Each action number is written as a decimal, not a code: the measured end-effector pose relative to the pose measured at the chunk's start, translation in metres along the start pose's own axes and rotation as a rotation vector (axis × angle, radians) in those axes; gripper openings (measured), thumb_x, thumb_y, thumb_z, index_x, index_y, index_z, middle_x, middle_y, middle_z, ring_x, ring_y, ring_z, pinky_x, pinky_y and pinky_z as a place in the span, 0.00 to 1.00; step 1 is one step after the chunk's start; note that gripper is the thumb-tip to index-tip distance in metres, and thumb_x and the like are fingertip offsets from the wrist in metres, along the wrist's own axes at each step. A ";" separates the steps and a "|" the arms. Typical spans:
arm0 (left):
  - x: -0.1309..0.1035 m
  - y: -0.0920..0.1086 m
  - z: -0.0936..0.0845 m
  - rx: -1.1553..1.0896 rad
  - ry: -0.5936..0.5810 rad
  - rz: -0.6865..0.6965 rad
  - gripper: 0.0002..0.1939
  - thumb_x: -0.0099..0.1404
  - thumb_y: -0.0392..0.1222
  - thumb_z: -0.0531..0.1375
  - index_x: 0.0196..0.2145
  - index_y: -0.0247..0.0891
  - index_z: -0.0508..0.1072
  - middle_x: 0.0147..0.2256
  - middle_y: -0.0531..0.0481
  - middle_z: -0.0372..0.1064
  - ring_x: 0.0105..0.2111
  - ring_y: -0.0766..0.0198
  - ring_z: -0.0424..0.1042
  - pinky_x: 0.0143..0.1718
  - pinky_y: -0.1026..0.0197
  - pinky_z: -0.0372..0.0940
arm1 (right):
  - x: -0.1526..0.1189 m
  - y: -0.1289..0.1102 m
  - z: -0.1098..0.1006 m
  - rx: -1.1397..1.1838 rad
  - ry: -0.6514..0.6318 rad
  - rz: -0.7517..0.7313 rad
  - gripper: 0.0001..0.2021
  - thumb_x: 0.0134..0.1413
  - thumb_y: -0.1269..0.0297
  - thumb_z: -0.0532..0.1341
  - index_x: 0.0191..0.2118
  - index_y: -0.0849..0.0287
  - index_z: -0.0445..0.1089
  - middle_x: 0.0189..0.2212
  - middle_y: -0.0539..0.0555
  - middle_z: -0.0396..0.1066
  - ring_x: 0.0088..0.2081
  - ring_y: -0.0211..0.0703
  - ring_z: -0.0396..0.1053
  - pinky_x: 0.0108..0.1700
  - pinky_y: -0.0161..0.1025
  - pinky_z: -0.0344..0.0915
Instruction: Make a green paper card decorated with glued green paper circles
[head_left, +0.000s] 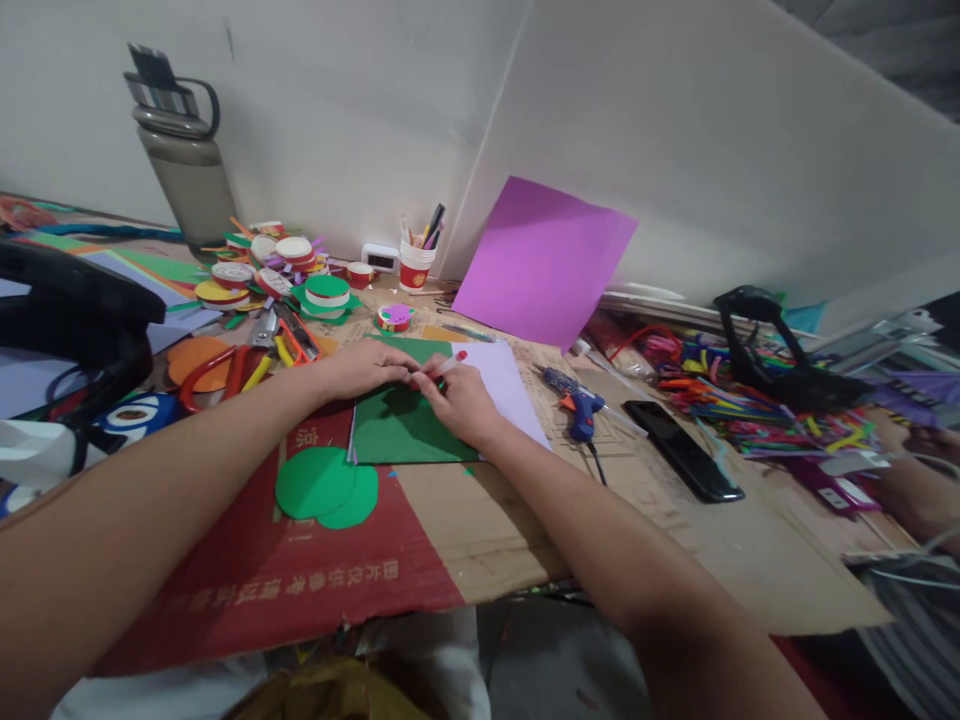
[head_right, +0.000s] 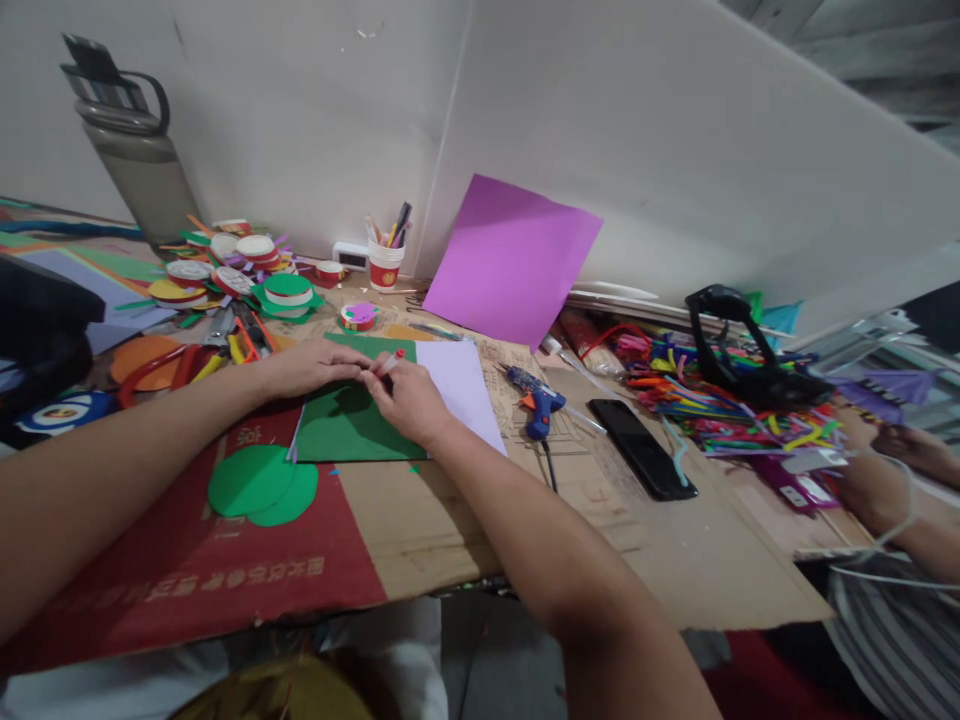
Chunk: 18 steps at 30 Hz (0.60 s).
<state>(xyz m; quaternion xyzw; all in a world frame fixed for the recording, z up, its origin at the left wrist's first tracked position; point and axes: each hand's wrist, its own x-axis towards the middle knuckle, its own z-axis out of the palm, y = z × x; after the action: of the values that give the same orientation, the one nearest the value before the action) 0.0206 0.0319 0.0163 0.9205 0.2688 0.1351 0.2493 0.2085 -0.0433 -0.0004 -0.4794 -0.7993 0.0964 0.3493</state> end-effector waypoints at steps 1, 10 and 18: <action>0.000 0.000 0.000 -0.001 0.001 -0.007 0.18 0.67 0.49 0.51 0.46 0.43 0.77 0.43 0.52 0.76 0.42 0.61 0.72 0.45 0.62 0.62 | 0.000 0.000 0.000 0.000 0.003 -0.003 0.14 0.63 0.57 0.52 0.31 0.58 0.70 0.29 0.53 0.73 0.32 0.40 0.69 0.40 0.36 0.62; -0.001 0.001 0.000 0.039 0.014 -0.033 0.19 0.67 0.50 0.51 0.44 0.43 0.78 0.42 0.51 0.78 0.40 0.60 0.74 0.43 0.62 0.63 | -0.001 -0.002 -0.004 0.092 0.035 0.007 0.15 0.61 0.58 0.53 0.28 0.58 0.69 0.27 0.52 0.71 0.30 0.39 0.68 0.38 0.35 0.62; -0.005 0.007 0.008 0.007 0.078 -0.031 0.19 0.64 0.53 0.56 0.45 0.41 0.78 0.43 0.49 0.77 0.42 0.60 0.75 0.46 0.59 0.66 | 0.009 0.025 -0.003 0.651 0.490 0.363 0.16 0.57 0.48 0.55 0.31 0.56 0.61 0.20 0.45 0.64 0.18 0.32 0.60 0.20 0.30 0.60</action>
<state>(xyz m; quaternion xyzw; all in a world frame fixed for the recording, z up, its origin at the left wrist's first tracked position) 0.0224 0.0210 0.0130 0.9111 0.2930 0.1662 0.2375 0.2256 -0.0234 -0.0059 -0.4858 -0.5237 0.2861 0.6386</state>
